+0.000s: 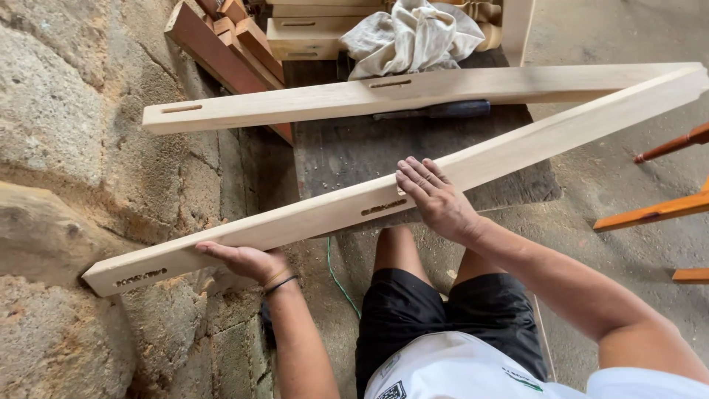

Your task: The person uses a chisel to carve a groove along the length of a wooden plank resting on a stone ledge. After carving, the person wipes the plank with a cloth to remove wood shavings.

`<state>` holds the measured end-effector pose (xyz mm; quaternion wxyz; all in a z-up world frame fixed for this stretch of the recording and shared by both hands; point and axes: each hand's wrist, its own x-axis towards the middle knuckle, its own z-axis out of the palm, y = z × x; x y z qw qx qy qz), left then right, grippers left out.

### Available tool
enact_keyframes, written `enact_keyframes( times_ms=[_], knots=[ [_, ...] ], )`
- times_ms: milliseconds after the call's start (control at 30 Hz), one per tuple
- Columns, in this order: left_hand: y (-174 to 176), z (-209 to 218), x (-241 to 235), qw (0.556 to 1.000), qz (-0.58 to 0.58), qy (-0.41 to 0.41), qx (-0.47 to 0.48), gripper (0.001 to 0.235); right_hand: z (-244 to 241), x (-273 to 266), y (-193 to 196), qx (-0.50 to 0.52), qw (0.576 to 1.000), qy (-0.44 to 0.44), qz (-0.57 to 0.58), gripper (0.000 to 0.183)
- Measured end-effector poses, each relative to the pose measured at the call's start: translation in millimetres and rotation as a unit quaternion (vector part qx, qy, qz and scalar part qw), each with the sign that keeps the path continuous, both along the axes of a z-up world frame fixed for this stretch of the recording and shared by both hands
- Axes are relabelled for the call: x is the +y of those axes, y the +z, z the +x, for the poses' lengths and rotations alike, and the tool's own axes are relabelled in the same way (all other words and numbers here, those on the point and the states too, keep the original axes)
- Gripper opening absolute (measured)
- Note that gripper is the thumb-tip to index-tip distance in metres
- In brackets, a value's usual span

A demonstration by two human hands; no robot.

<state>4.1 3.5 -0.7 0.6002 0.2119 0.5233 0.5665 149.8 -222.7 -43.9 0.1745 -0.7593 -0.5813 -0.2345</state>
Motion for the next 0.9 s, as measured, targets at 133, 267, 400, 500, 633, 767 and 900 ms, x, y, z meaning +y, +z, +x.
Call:
enact_keyframes(
  times_ms=[133,267,400,500,633,767,900],
  knots=[
    [18.4,0.9,-6.8,1.000,-0.003,-0.005,-0.003,0.070,-37.5,75.3,5.8,0.035,0.995,0.093,0.025,0.043],
    [19.5,-0.6,-13.3,0.999,0.001,-0.036,-0.009,0.060,-67.3,129.5,19.0,-0.106,0.983,0.125,-0.081,0.039],
    [-0.2,-4.7,-10.5,0.997,-0.006,-0.053,-0.048,0.042,-67.1,128.4,18.8,-0.046,0.989,0.134,-0.043,0.038],
    [14.1,-5.5,-2.7,0.998,-0.019,-0.040,-0.040,0.062,-67.9,126.3,18.6,0.002,0.990,0.143,-0.019,0.037],
    [6.2,-5.5,-1.5,0.998,-0.020,-0.022,-0.047,0.066,-38.6,67.2,14.4,-0.027,0.994,0.098,-0.032,0.044],
    [-3.5,-5.4,1.3,0.998,-0.026,-0.026,-0.050,0.066,-68.2,106.2,9.3,0.013,0.994,0.093,-0.062,0.044],
    [-16.7,-6.2,11.0,0.995,-0.026,-0.048,-0.087,0.068,-132.2,197.5,38.9,0.015,0.981,0.157,0.117,0.034]
  ],
)
